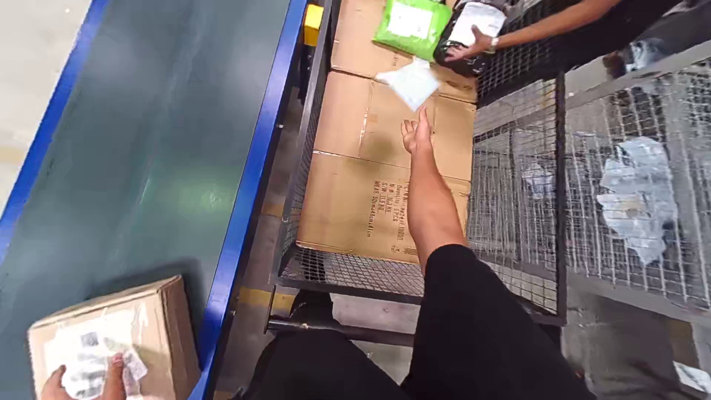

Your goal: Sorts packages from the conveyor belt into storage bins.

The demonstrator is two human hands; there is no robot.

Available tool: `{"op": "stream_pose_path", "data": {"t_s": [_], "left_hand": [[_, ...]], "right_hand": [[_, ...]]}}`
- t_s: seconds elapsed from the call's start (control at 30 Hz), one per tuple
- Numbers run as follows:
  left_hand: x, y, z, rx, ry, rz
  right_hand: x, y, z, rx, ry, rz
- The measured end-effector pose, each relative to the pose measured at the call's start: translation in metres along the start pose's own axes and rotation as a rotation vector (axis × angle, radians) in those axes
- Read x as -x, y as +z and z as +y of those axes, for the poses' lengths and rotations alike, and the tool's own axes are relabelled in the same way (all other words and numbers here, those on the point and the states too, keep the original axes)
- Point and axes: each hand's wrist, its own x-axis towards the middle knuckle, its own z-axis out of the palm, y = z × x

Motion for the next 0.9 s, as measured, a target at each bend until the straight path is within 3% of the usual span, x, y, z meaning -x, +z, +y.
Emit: {"op": "stream_pose_path", "data": {"t_s": [0.07,0.13,0.23,0.3,0.4,0.47,0.57,0.73,0.9], "left_hand": [[-0.014,0.004,-0.022,-0.029,-0.062,-0.010],[-0.023,0.004,-0.034,-0.025,-0.143,-0.023],[-0.040,-0.003,-0.041,0.126,-0.403,-0.074],[-0.058,0.000,-0.048,0.268,-0.477,-0.186],[-0.086,0.017,-0.042,0.536,-0.468,-0.337],[-0.096,0.030,-0.033,0.691,-0.440,-0.348],[-0.094,0.051,-0.009,0.808,-0.357,-0.286],[-0.055,0.082,0.067,0.974,-0.237,-0.277],[-0.052,0.086,0.153,0.767,0.191,-0.562]], "right_hand": [[0.009,0.034,-0.008,0.172,-0.021,-0.049],[0.067,0.080,0.011,0.376,-0.086,-0.284],[0.211,0.148,0.056,0.498,-0.109,-0.787],[0.315,0.173,0.094,0.519,-0.071,-1.018],[0.443,0.187,0.152,0.580,0.063,-1.171],[0.495,0.193,0.181,0.526,0.132,-1.172],[0.510,0.194,0.195,0.430,0.048,-1.096],[0.467,0.149,0.141,0.201,0.177,-0.987],[0.418,0.088,0.098,-0.027,0.213,-0.514]]}}
